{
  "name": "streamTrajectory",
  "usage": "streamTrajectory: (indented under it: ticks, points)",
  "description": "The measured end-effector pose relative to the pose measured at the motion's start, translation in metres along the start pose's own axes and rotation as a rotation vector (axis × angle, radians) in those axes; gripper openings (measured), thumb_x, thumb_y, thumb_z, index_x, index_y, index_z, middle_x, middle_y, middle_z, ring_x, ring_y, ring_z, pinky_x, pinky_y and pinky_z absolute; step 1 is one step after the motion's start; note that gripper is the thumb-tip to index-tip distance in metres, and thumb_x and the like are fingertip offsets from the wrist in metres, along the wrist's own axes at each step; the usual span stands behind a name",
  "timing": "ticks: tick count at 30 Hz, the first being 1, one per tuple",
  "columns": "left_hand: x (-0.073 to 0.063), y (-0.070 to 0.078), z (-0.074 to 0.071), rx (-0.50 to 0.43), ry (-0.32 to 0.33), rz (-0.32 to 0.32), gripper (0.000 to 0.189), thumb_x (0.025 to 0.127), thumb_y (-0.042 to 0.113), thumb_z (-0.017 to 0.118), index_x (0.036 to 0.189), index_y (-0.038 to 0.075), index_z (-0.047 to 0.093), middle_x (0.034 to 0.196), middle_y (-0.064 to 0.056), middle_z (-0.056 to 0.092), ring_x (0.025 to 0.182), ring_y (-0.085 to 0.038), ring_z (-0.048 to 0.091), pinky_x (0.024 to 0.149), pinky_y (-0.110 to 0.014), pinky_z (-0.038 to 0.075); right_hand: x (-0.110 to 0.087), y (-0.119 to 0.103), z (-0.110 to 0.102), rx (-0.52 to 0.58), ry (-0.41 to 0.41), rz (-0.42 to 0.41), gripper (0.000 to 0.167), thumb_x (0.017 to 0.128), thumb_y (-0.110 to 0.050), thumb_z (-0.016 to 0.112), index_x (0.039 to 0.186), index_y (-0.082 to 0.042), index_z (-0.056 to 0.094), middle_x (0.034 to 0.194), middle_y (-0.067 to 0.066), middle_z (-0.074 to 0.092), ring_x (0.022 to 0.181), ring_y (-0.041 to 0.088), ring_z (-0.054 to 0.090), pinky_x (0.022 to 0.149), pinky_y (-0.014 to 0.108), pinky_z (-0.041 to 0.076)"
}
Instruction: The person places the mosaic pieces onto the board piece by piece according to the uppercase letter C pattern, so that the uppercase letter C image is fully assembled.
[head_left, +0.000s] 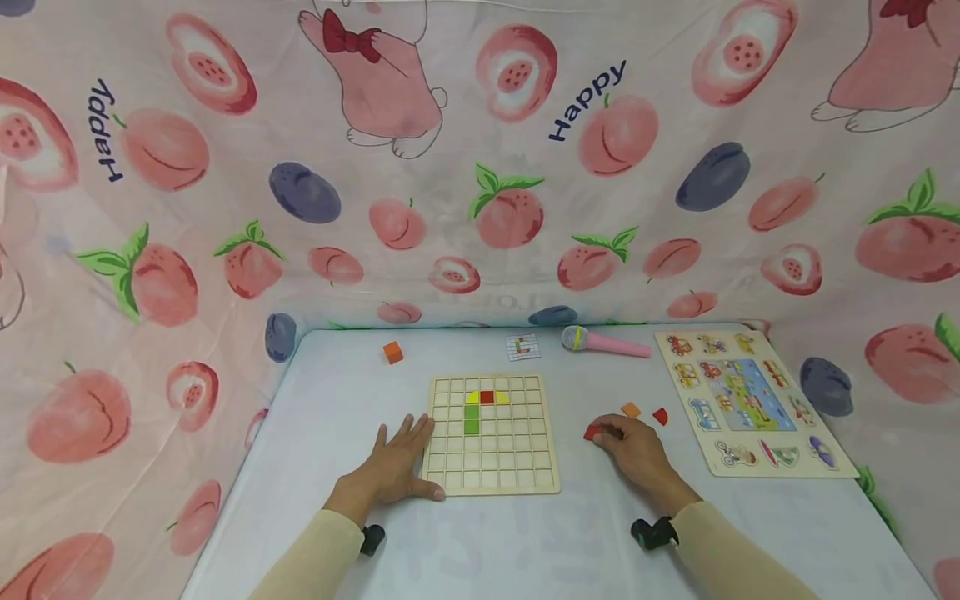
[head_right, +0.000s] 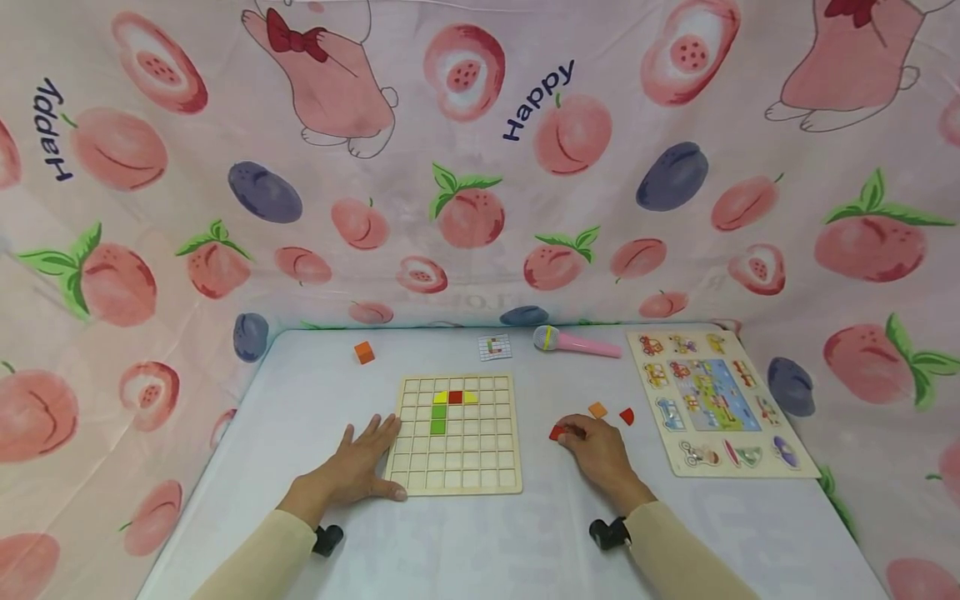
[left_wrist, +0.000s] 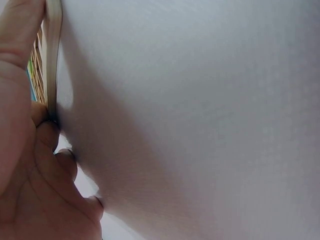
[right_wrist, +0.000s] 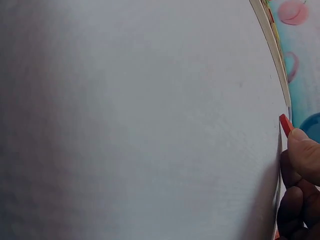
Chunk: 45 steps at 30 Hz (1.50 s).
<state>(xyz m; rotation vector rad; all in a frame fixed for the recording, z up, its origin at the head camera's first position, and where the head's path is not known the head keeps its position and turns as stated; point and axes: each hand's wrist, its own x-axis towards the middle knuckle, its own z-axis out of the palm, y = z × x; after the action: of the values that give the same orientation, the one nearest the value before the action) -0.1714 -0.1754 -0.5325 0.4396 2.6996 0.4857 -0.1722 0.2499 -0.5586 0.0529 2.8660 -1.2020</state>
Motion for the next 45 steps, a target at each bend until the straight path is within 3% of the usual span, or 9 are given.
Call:
streamTrajectory:
  ticks: [6, 10, 14, 22, 27, 33, 40, 45]
  points:
    - [0.002, -0.001, 0.003, -0.006, -0.002, 0.001, 0.132, 0.07, 0.066, 0.088, 0.17, 0.012, 0.021, 0.178, -0.005, 0.016, 0.166, -0.032, 0.006, 0.131, -0.065, -0.002, -0.002, -0.002, -0.001, -0.053, -0.012, -0.032, 0.024, 0.094, -0.02, 0.08, 0.117, -0.014, 0.079, 0.108, 0.003, 0.076, 0.101, 0.022, 0.066, 0.088, 0.041, 0.054]
    - [0.001, -0.001, 0.003, -0.008, -0.001, 0.0, 0.132, 0.07, 0.067, 0.088, 0.17, 0.013, 0.021, 0.178, -0.005, 0.016, 0.166, -0.032, 0.006, 0.131, -0.065, -0.002, -0.002, -0.003, -0.003, -0.111, -0.038, -0.102, 0.034, 0.094, -0.013, 0.078, 0.127, -0.017, 0.077, 0.106, 0.0, 0.072, 0.1, 0.021, 0.062, 0.09, 0.044, 0.044]
    - [0.001, 0.0, 0.002, -0.006, -0.002, -0.012, 0.132, 0.07, 0.066, 0.088, 0.17, 0.014, 0.02, 0.178, -0.004, 0.016, 0.166, -0.031, 0.005, 0.132, -0.064, -0.003, 0.0, -0.002, -0.002, -0.124, -0.055, -0.111, 0.03, 0.095, -0.009, 0.075, 0.124, -0.018, 0.078, 0.106, 0.0, 0.07, 0.1, 0.021, 0.061, 0.088, 0.044, 0.039]
    - [-0.001, 0.0, 0.0, -0.023, -0.001, -0.008, 0.131, 0.07, 0.064, 0.09, 0.17, 0.013, 0.022, 0.178, -0.005, 0.017, 0.166, -0.032, 0.006, 0.131, -0.064, -0.003, 0.0, -0.003, 0.002, -0.012, -0.012, -0.014, 0.026, 0.096, -0.013, 0.077, 0.122, -0.012, 0.075, 0.11, 0.004, 0.073, 0.098, 0.021, 0.062, 0.084, 0.035, 0.052]
    - [-0.002, 0.0, 0.0, -0.037, 0.005, -0.005, 0.131, 0.069, 0.064, 0.09, 0.169, 0.012, 0.023, 0.178, -0.006, 0.017, 0.166, -0.032, 0.007, 0.131, -0.065, -0.003, 0.0, -0.01, 0.005, 0.108, 0.066, 0.01, 0.028, 0.096, -0.013, 0.078, 0.124, -0.014, 0.075, 0.106, 0.004, 0.077, 0.096, 0.019, 0.066, 0.081, 0.027, 0.055]
    - [0.0, 0.0, 0.002, -0.023, 0.006, -0.004, 0.131, 0.07, 0.066, 0.089, 0.17, 0.013, 0.022, 0.178, -0.005, 0.016, 0.166, -0.031, 0.006, 0.131, -0.064, -0.003, 0.0, -0.036, 0.021, 0.252, 0.115, 0.027, 0.025, 0.096, -0.016, 0.079, 0.121, -0.014, 0.077, 0.106, 0.005, 0.078, 0.098, 0.017, 0.069, 0.076, 0.018, 0.055]
    - [0.0, 0.001, 0.001, -0.019, 0.009, -0.014, 0.131, 0.069, 0.064, 0.09, 0.17, 0.013, 0.022, 0.178, -0.005, 0.017, 0.166, -0.031, 0.006, 0.132, -0.064, -0.003, -0.001, -0.086, 0.058, 0.363, 0.047, 0.003, 0.025, 0.094, -0.014, 0.081, 0.118, -0.015, 0.078, 0.102, 0.002, 0.077, 0.095, 0.016, 0.068, 0.074, 0.02, 0.057]
    - [-0.001, 0.002, 0.0, -0.017, 0.009, -0.014, 0.131, 0.07, 0.063, 0.09, 0.17, 0.013, 0.022, 0.178, -0.005, 0.018, 0.166, -0.031, 0.007, 0.132, -0.064, -0.002, -0.003, -0.114, 0.087, 0.345, -0.012, -0.074, 0.021, 0.096, -0.009, 0.077, 0.115, -0.015, 0.078, 0.098, -0.001, 0.076, 0.089, 0.013, 0.066, 0.071, 0.02, 0.056]
